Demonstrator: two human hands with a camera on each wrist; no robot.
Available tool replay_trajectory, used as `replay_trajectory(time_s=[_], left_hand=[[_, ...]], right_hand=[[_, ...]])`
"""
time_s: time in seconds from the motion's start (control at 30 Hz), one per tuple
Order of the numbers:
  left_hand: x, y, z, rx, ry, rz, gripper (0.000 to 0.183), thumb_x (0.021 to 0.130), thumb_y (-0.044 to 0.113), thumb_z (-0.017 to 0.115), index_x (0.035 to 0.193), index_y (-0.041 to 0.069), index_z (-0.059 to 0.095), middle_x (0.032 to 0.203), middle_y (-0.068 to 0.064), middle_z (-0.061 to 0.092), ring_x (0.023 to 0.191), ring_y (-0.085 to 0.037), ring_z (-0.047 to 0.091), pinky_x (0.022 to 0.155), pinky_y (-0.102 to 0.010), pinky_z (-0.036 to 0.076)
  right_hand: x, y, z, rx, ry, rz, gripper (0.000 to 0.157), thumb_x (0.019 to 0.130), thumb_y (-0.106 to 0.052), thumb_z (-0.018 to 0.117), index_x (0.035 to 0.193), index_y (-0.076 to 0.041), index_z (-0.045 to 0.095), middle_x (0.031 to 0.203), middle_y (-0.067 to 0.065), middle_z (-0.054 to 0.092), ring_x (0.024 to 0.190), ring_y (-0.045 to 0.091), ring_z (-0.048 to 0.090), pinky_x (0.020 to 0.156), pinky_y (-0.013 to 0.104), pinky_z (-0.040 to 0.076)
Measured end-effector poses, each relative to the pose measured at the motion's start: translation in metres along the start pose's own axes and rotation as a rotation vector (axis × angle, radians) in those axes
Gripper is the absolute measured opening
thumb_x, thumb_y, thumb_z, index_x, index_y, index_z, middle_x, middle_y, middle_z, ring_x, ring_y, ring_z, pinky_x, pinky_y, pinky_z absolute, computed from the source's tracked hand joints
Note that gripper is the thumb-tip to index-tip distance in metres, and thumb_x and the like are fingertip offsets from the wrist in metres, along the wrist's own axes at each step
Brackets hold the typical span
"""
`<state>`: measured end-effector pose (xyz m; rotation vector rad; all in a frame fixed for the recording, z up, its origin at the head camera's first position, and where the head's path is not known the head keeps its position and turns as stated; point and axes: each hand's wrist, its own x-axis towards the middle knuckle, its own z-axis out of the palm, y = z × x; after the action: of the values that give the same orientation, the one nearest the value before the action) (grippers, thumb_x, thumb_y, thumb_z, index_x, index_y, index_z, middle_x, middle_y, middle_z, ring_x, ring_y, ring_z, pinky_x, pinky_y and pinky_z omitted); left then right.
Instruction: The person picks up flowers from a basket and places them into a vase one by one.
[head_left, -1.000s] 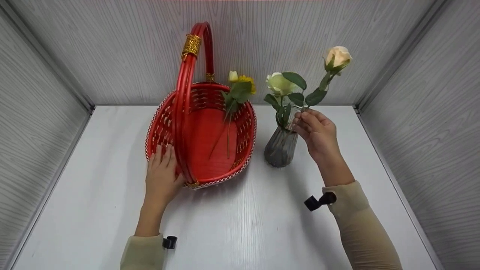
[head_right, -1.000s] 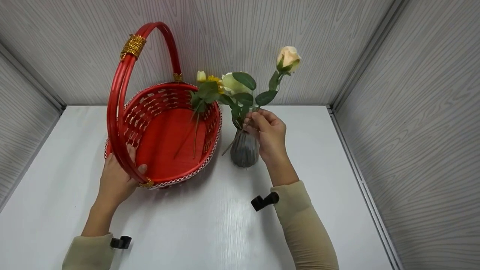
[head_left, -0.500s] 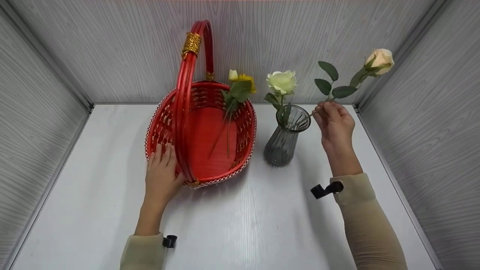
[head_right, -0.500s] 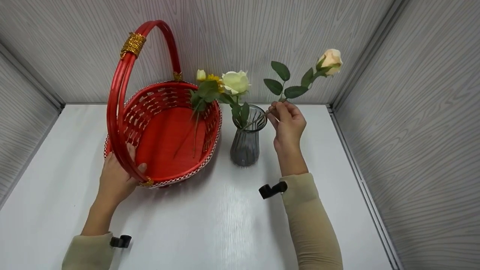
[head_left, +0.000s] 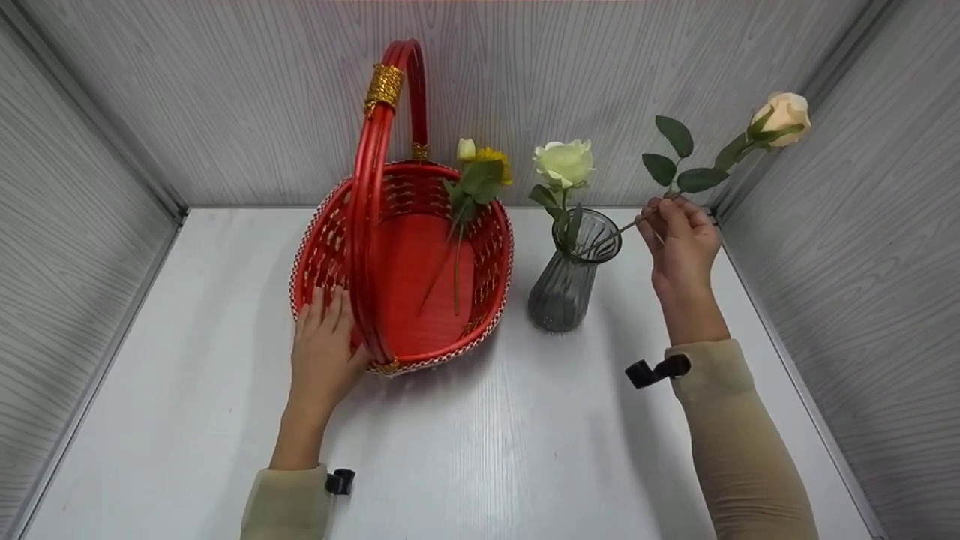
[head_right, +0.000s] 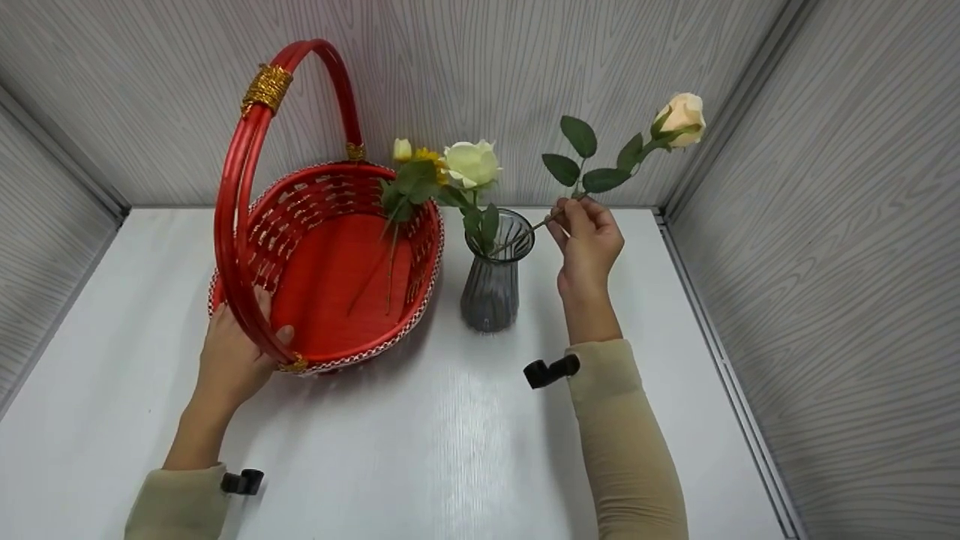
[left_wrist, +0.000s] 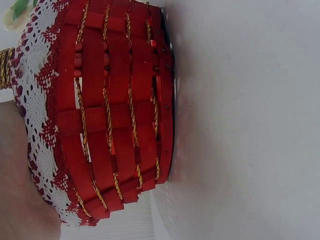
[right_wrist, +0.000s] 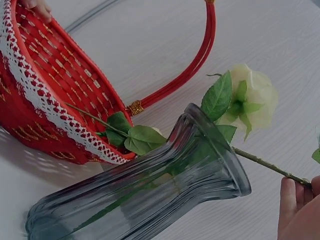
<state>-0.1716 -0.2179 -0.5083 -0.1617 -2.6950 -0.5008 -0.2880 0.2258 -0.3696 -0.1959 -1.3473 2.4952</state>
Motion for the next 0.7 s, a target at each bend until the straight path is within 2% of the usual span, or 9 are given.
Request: replay_trajectory(time_s=[0.17, 0.37, 0.7], left_hand=[[0.0006, 0.0014, -0.0013, -0.008, -0.014, -0.020, 0.071, 0.090, 0.030, 0.056, 0.150, -0.004, 0.037, 0.153, -0.023, 0.040, 0.150, -0.041, 0.023, 0.124, -0.053, 0.012], [0.0013, 0.0016, -0.0028, -0.003, -0.031, -0.022, 0.072, 0.091, 0.030, 0.057, 0.150, -0.004, 0.036, 0.153, -0.023, 0.039, 0.150, -0.042, 0.022, 0.124, -0.053, 0.011], [0.0010, -0.0005, -0.0013, -0.002, -0.018, -0.003, 0.073, 0.090, 0.030, 0.059, 0.149, -0.005, 0.036, 0.152, -0.024, 0.041, 0.149, -0.042, 0.023, 0.123, -0.054, 0.012]], right_hand=[[0.0011, 0.0023, -0.0009, -0.052, -0.021, -0.005, 0.017, 0.092, -0.005, 0.068, 0.106, 0.000, 0.060, 0.097, 0.013, 0.068, 0.086, 0.021, 0.068, 0.085, 0.031, 0.059], [0.0007, 0.0044, 0.0013, -0.067, -0.060, -0.005, 0.019, 0.091, -0.004, 0.070, 0.106, 0.003, 0.062, 0.096, 0.014, 0.070, 0.087, 0.022, 0.069, 0.085, 0.034, 0.059], [-0.0033, 0.0066, 0.0064, -0.210, -0.166, 0.005, 0.022, 0.091, -0.009, 0.071, 0.107, 0.005, 0.064, 0.097, 0.013, 0.069, 0.087, 0.021, 0.069, 0.082, 0.031, 0.060]])
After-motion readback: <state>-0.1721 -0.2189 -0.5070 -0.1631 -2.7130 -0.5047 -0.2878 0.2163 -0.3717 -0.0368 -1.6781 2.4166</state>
